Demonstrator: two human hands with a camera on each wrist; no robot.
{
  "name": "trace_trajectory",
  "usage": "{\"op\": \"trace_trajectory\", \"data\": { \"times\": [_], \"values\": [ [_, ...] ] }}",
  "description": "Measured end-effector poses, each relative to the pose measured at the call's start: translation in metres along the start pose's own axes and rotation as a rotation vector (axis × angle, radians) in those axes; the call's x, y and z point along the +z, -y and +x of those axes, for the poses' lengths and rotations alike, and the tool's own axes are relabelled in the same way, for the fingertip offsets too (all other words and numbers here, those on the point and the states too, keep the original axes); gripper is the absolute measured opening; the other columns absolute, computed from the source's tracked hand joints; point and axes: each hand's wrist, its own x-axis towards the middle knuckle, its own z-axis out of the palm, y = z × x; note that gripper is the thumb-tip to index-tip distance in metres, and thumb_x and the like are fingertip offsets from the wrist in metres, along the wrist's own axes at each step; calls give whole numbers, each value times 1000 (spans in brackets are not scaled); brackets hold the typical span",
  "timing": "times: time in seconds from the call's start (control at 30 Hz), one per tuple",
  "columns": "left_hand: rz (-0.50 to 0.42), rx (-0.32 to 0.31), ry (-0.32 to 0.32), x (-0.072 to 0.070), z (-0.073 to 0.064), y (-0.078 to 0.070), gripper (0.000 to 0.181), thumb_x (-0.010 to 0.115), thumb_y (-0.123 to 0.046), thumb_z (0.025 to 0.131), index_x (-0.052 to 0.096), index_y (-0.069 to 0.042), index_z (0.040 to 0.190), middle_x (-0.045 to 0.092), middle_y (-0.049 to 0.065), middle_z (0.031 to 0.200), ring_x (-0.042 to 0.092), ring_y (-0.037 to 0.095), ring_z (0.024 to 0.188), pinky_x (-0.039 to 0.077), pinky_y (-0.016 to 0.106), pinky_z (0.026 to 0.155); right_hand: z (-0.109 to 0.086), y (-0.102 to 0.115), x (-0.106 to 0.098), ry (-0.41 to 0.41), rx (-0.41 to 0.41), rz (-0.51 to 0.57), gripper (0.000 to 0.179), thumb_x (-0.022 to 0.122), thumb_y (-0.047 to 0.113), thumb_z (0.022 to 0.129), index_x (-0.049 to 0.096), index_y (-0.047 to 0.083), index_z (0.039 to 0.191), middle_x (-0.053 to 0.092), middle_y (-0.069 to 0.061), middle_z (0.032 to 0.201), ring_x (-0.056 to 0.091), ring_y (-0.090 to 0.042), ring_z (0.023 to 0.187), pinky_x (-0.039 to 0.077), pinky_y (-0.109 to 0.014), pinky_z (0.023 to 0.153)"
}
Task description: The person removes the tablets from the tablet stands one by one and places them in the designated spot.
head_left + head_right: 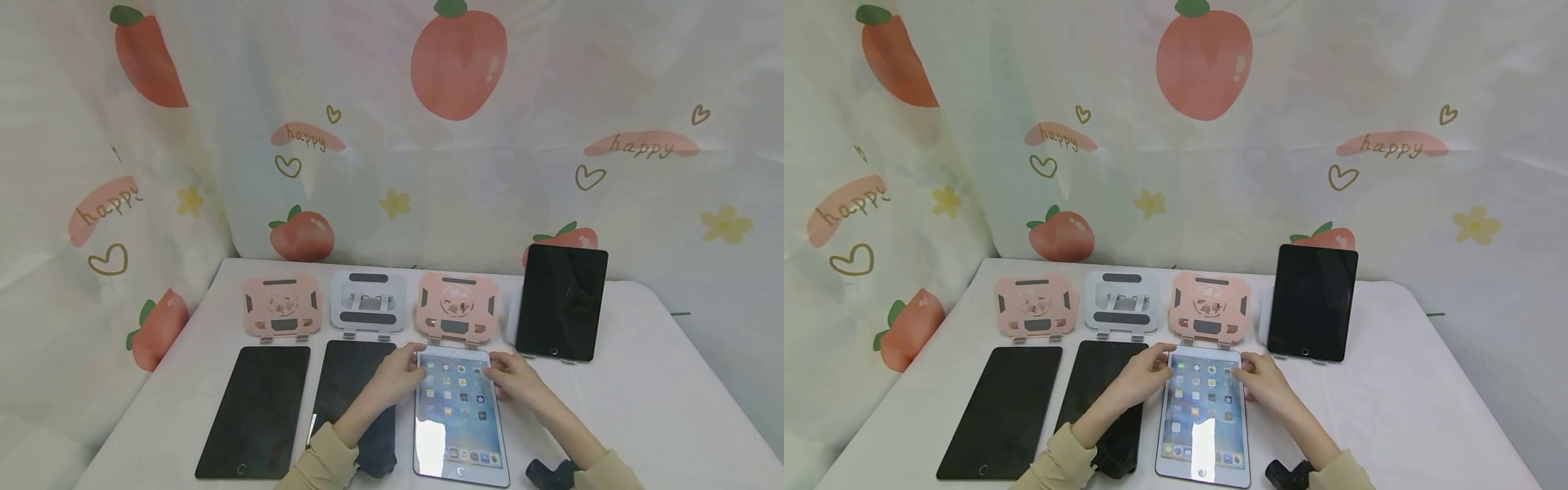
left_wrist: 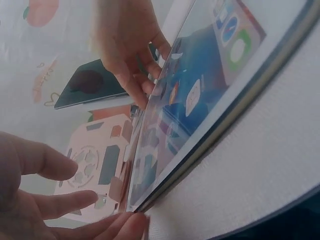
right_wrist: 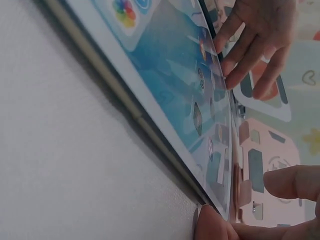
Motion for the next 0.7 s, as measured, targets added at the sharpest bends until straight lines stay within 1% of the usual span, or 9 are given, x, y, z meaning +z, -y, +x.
{"op": "trace_trajectory", "data": {
  "times": [0.1,0.17,0.27,0.4,0.57,0.7],
  "values": [
    [-8,20,-29,2,0,-1,42,54,-11,89,55,-2,130,60,20,119,62,30,103,55,43,81,-2,-3,-3,13,-7,13,53,54,19,94,42,-11,136,54,-21,109,58,-20,89,54,-23,67],
    [-17,30,-42,4,0,-1,39,54,-12,89,57,-4,128,60,17,119,62,29,107,55,43,86,-3,-5,-5,22,-17,19,51,53,20,96,42,-10,136,55,-21,111,59,-19,89,55,-24,68],
    [-35,44,-45,7,0,-2,37,54,-13,90,59,-7,126,61,13,118,62,26,106,54,39,86,-6,-7,-10,24,-32,11,49,54,21,97,45,-8,134,59,-21,112,61,-18,88,54,-26,71],
    [-51,81,-41,11,0,-6,34,55,-12,90,60,-8,124,62,11,117,62,24,104,53,36,85,-10,-10,-15,20,-65,-12,46,55,23,96,49,-7,131,63,-20,111,64,-19,88,54,-29,74],
    [-40,125,-18,18,6,-13,31,55,-13,91,62,-10,121,63,9,117,62,21,103,53,31,83,-13,-18,-22,-4,-106,-31,41,57,22,95,55,-4,127,65,-18,110,65,-18,86,52,-24,69],
    [-16,136,1,25,13,-20,30,54,-14,92,63,-12,120,65,6,116,62,17,102,51,27,83,-17,-28,-29,-45,-138,-25,37,60,20,94,58,-3,123,66,-18,110,64,-16,83,51,-21,66]
  ]
}}
